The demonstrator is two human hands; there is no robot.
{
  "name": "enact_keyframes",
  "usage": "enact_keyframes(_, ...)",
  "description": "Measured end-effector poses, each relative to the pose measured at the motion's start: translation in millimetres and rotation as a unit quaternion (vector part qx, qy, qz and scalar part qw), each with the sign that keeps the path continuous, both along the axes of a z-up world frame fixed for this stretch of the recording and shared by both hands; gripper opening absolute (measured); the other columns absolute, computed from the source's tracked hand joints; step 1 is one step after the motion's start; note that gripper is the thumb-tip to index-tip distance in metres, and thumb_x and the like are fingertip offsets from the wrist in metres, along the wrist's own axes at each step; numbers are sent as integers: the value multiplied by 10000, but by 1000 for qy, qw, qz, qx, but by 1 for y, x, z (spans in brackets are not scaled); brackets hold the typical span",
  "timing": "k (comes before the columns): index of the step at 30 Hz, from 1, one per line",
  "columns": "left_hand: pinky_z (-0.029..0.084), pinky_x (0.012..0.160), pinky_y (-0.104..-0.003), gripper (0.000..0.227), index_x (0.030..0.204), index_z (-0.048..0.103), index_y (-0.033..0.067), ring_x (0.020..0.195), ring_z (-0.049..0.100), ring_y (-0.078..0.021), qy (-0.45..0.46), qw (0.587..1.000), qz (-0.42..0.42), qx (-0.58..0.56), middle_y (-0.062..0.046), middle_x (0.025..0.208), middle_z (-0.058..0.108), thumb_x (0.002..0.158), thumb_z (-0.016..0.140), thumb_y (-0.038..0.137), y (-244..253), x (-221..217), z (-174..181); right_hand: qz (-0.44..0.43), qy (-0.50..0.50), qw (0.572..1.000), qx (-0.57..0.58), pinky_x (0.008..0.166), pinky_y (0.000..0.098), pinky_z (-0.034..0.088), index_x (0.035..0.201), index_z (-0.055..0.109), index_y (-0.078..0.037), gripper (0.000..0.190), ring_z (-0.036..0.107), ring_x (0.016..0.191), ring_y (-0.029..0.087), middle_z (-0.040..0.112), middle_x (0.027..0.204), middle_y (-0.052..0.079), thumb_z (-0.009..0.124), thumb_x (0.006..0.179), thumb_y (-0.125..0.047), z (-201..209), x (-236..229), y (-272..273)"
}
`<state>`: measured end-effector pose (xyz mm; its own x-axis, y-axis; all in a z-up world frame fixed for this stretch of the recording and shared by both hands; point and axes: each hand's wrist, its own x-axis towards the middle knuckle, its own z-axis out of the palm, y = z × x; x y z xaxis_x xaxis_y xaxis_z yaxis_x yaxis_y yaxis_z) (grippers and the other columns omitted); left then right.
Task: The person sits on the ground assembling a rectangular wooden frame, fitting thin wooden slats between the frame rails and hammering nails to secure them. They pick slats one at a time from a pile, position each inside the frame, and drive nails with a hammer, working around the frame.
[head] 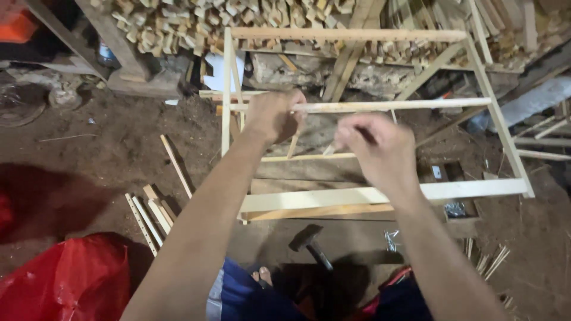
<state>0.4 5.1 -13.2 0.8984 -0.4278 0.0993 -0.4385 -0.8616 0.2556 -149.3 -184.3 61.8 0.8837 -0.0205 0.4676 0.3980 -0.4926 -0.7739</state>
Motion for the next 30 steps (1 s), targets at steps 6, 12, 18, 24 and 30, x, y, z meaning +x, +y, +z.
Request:
enact_keyframes(6, 581, 840, -524, 257, 1019, 638, 183, 917, 751, -338, -13, 1000, -23, -3, -111, 864, 749, 878, 567, 386, 2, -1, 4, 58, 125, 985, 107, 822, 266, 624, 1133, 696, 51, 201, 749, 881, 164, 756, 992, 170, 701, 944, -18, -16, 76, 0)
enact_keyframes(12, 573, 811, -584, 206, 984, 616, 116, 913, 740, -393, -19, 999, -36, -12, -172, 843, 734, 815, 563, 222, 1, -7, 5, 101, -26, 995, -5, 571, 278, 624, 993, 762, 36, 121, 744, 749, 217, 717, 899, 154, 773, 877, 65, -54, 118, -8)
enact_keyframes(18, 575, 814, -568, 232, 1005, 601, 131, 912, 737, -387, -22, 999, -29, -23, -152, 831, 724, 794, 571, 223, 1, -10, 8, 78, -48, 976, -196, 738, 400, 560, 983, 781, -155, 77, 717, 843, 278, 722, 829, 73, 792, 908, -173, -53, 120, -9)
enact_keyframes(24, 576, 802, -572, 238, 1009, 613, 140, 903, 738, -393, -23, 999, -28, -24, -156, 824, 728, 801, 600, 254, 1, -10, 8, 80, -47, 982, -167, 684, 355, 541, 953, 774, -160, 41, 707, 748, 220, 723, 752, 32, 786, 916, -148, -55, 119, -9)
enact_keyframes(30, 571, 810, -573, 233, 990, 610, 124, 912, 732, -408, -18, 999, -28, -21, -175, 830, 726, 789, 599, 243, 0, -11, 10, 82, -57, 982, -160, 722, 391, 546, 949, 780, -147, 60, 715, 789, 293, 724, 776, 85, 792, 895, -122, -50, 114, -6)
